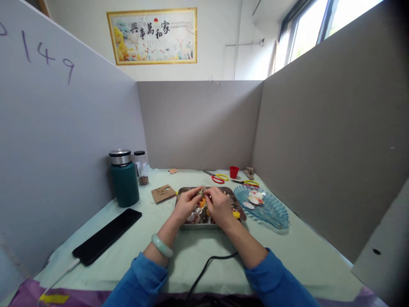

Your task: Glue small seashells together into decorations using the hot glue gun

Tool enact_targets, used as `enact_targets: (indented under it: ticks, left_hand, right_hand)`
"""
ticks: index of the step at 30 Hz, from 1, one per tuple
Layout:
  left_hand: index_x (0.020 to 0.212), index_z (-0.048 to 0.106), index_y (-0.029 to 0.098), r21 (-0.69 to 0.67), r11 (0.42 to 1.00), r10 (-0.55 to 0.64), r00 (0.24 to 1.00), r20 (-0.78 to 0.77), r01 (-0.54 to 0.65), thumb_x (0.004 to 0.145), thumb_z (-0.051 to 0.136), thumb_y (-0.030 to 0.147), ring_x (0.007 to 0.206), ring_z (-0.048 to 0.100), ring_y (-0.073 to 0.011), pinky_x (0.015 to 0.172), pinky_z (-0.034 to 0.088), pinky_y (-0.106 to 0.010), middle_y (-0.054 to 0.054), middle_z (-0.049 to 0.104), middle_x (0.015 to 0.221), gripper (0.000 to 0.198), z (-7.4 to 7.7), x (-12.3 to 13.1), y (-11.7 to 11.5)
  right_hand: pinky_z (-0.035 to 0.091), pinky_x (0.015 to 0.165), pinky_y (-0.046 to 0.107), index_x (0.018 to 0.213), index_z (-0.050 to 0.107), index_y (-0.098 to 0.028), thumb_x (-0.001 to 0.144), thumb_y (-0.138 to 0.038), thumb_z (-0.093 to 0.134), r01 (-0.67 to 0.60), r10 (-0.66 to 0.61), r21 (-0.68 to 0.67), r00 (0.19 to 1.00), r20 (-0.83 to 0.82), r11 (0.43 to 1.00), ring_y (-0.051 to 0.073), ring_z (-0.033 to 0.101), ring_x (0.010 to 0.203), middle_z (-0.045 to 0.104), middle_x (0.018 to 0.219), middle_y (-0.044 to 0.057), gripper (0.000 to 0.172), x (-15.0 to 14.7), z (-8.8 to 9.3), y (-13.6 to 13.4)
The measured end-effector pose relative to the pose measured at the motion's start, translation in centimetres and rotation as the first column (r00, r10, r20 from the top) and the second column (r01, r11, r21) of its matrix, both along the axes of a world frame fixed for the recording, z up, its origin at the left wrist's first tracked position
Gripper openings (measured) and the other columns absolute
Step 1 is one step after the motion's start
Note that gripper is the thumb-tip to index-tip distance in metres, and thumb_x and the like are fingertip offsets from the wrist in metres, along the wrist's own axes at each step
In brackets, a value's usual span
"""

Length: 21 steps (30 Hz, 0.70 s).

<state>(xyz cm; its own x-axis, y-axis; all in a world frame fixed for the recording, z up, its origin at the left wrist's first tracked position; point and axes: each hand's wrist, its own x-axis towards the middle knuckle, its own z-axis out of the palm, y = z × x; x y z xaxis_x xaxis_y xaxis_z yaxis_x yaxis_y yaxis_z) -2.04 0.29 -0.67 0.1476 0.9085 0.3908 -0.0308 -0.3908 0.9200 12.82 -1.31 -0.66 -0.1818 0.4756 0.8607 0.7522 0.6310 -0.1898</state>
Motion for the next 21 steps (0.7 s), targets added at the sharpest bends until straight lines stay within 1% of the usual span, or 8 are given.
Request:
enact_targets:
  ticks: [4, 9, 16, 21]
  left_hand:
    - [0.113, 0.067, 0.012, -0.018, 1.0, 0.014, 1.0, 0.016, -0.014, 0.068, 0.072, 0.036, 0.078, 0.064, -0.0168, 0.074, 0.051, -0.029, -0.011, 0.07, 0.106, 0.051, 0.14, 0.11, -0.14]
    - [0.112, 0.068, 0.013, -0.042, 0.999, -0.024, 0.999, 0.045, 0.026, 0.067, 0.073, 0.036, 0.078, 0.063, -0.0162, 0.074, 0.05, -0.029, -0.01, 0.071, 0.105, 0.051, 0.31, 0.18, -0.37]
    - [0.11, 0.069, 0.013, -0.024, 0.999, -0.034, 0.999, 0.027, 0.035, 0.068, 0.072, 0.033, 0.079, 0.062, -0.0164, 0.075, 0.049, -0.028, -0.011, 0.07, 0.108, 0.047, 0.26, 0.14, -0.19]
    - [0.11, 0.069, 0.011, -0.023, 0.999, -0.028, 1.0, -0.009, 0.028, 0.069, 0.071, 0.032, 0.07, 0.06, -0.0144, 0.068, 0.048, -0.027, -0.011, 0.071, 0.1, 0.046, 0.5, 0.13, -0.4]
  right_hand:
    - [0.039, 0.064, 0.027, 0.086, 0.06, -0.018, 0.089, -0.016, 0.046, 0.022, -0.023, 0.031, 0.999, 0.045, 0.999, 0.018, 0.057, 0.071, 0.062, 0.081, 0.005, 0.014, -0.09, -0.14, -0.02]
    - [0.039, 0.064, 0.027, 0.085, 0.06, -0.018, 0.09, -0.017, 0.045, 0.032, -0.035, 0.052, 0.998, 0.058, 0.998, 0.018, 0.056, 0.072, 0.061, 0.08, 0.005, 0.016, -0.06, -0.13, -0.17]
    - [0.037, 0.062, 0.027, 0.084, 0.06, -0.018, 0.09, -0.017, 0.044, 0.06, -0.068, 0.08, 0.993, 0.099, 0.995, 0.018, 0.056, 0.07, 0.061, 0.079, 0.006, 0.016, -0.12, -0.21, -0.11]
    - [0.035, 0.06, 0.027, 0.081, 0.059, -0.018, 0.091, -0.017, 0.044, 0.084, -0.096, 0.103, 0.989, 0.113, 0.991, 0.017, 0.054, 0.068, 0.06, 0.077, 0.005, 0.018, -0.2, -0.2, -0.17]
